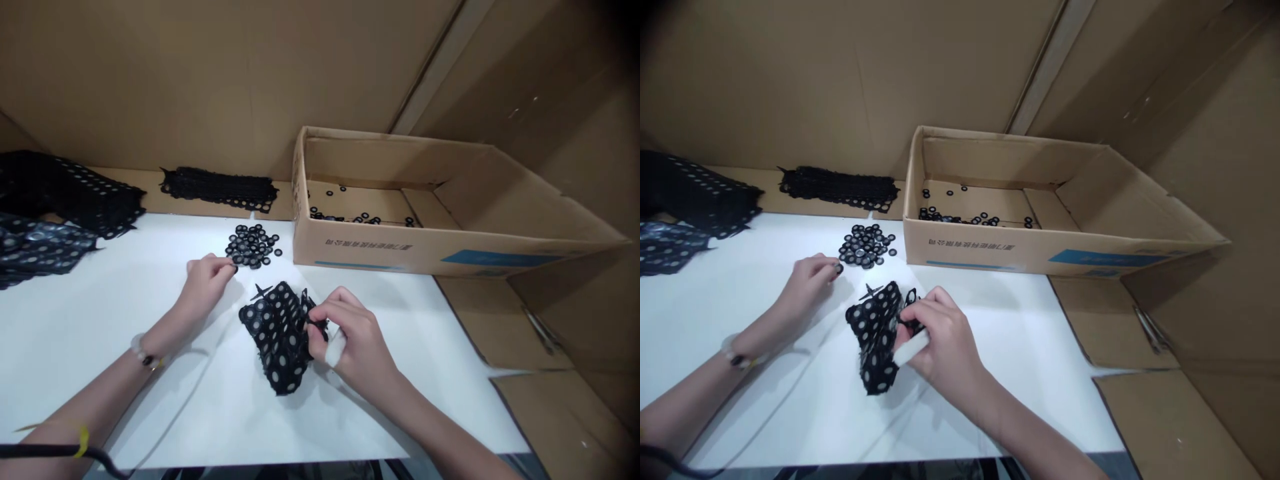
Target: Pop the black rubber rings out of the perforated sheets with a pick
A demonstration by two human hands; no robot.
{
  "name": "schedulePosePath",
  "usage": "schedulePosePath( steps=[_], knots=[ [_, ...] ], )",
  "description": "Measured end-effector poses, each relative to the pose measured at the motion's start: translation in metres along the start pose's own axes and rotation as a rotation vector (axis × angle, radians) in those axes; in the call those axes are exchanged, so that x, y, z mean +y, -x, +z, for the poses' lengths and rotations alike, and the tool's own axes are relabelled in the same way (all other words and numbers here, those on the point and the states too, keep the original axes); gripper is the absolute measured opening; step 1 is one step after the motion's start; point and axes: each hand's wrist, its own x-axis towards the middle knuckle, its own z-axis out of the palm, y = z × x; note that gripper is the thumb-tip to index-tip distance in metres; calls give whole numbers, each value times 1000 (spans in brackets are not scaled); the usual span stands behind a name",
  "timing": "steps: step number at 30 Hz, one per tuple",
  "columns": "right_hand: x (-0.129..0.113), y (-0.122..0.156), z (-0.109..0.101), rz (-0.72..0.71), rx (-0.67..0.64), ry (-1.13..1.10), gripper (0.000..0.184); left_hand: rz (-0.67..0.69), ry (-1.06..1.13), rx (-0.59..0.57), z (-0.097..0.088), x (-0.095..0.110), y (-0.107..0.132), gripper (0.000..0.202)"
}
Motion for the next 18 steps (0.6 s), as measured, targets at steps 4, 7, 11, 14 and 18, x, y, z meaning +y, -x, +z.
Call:
schedulePosePath(
  steps=[4, 7, 11, 14, 18],
  knots=[
    [1, 4, 5, -42, -37, -26, 11, 26, -421, 8, -4, -10, -12, 26],
    [2, 5, 6, -54, -29, -31, 11, 76, -442, 95, -6, -8, -9, 28],
    [2, 1, 1, -89, -39, -75, 11, 278, -153, -1, -5, 9, 8, 33],
    [1, -1, -2, -145, -142, -129, 9, 491, 133, -407, 1, 23, 25, 69],
    [3, -2, -3, -163, -228, -141, 7, 537, 70, -575, 8, 32, 36, 66]
  ],
)
